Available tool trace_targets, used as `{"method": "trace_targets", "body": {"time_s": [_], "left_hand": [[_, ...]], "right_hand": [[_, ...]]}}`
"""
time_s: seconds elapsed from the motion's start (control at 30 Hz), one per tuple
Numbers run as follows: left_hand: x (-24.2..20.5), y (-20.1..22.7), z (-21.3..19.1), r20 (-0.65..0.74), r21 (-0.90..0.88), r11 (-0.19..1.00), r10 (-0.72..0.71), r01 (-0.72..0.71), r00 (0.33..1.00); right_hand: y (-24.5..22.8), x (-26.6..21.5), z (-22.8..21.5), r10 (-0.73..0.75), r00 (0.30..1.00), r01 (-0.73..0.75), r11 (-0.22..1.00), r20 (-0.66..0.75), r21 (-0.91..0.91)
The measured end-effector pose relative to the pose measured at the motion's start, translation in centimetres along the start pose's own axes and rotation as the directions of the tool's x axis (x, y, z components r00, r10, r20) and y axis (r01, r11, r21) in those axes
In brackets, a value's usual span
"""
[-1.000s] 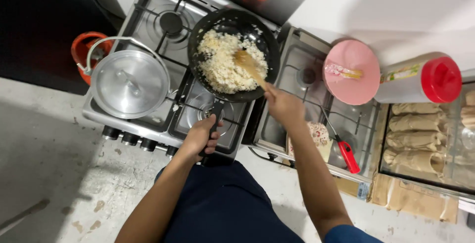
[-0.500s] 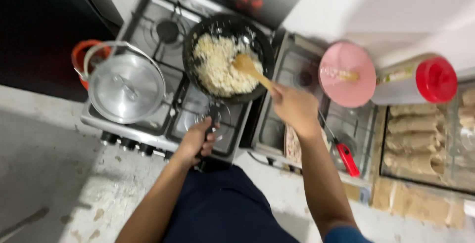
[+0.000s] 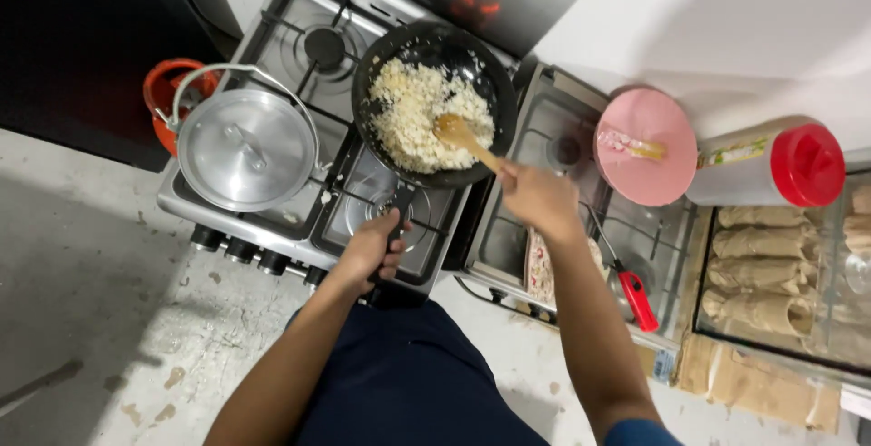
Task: Stir-frying rice in a pan on a gas stove.
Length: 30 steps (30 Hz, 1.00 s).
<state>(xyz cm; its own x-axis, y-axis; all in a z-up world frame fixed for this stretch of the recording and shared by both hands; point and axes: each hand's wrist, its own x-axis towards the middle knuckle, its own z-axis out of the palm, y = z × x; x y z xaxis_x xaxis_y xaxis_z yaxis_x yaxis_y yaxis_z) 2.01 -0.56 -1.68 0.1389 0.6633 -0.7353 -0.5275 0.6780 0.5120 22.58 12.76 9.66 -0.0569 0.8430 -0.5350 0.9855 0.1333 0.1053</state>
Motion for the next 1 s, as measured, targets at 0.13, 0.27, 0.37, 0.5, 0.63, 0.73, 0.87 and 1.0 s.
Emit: {"method": "trace_targets", "body": {"time_s": [0.13,0.27,0.37,0.5,0.63,0.73,0.87,1.0], "left_hand": [[-0.1,0.6,0.5,0.018,-0.024,1.0,0.019,-0.018,1.0],[0.2,-0.2,0.3,0.021,0.019,1.0,0.022,-0.023,1.0],[-0.4,1.4,0.4,0.035,-0.008,1.0,0.022,-0.022,0.999],[-0.6,0.8,0.4,0.037,-0.012,1.0,-0.002,0.002,0.999],[-0.1,1.1,0.3,0.057,-0.004,1.0,0.023,-0.023,0.998],[-0.6,0.4,0.2,0.054,-0.011,1.0,-0.004,0.005,0.999],[0.1,1.0,-0.1,0.06,-0.021,1.0,0.0,0.001,0.998],[-0.5,0.8,-0.1,0.064,-0.01,1.0,0.004,-0.003,0.998]], "right_hand": [[2.8,0.0,0.8,-0.005,0.99,0.007,1.0,-0.142,0.008],[1.2,2.0,3.2,0.016,0.993,-0.017,1.0,-0.116,-0.009],[0.3,0.1,0.1,-0.029,0.978,0.02,0.999,-0.205,-0.048],[1.7,1.3,1.1,-0.005,0.966,0.023,0.997,-0.257,0.068],[0.2,1.9,0.5,-0.015,0.984,0.019,1.0,-0.179,0.021],[-0.2,-0.6,-1.1,0.015,0.981,-0.017,1.0,-0.191,-0.009],[0.1,2.1,2.7,-0.088,0.985,0.101,0.991,-0.146,0.083],[0.2,-0.7,-0.3,-0.025,0.989,0.034,0.997,-0.149,0.064]]}}
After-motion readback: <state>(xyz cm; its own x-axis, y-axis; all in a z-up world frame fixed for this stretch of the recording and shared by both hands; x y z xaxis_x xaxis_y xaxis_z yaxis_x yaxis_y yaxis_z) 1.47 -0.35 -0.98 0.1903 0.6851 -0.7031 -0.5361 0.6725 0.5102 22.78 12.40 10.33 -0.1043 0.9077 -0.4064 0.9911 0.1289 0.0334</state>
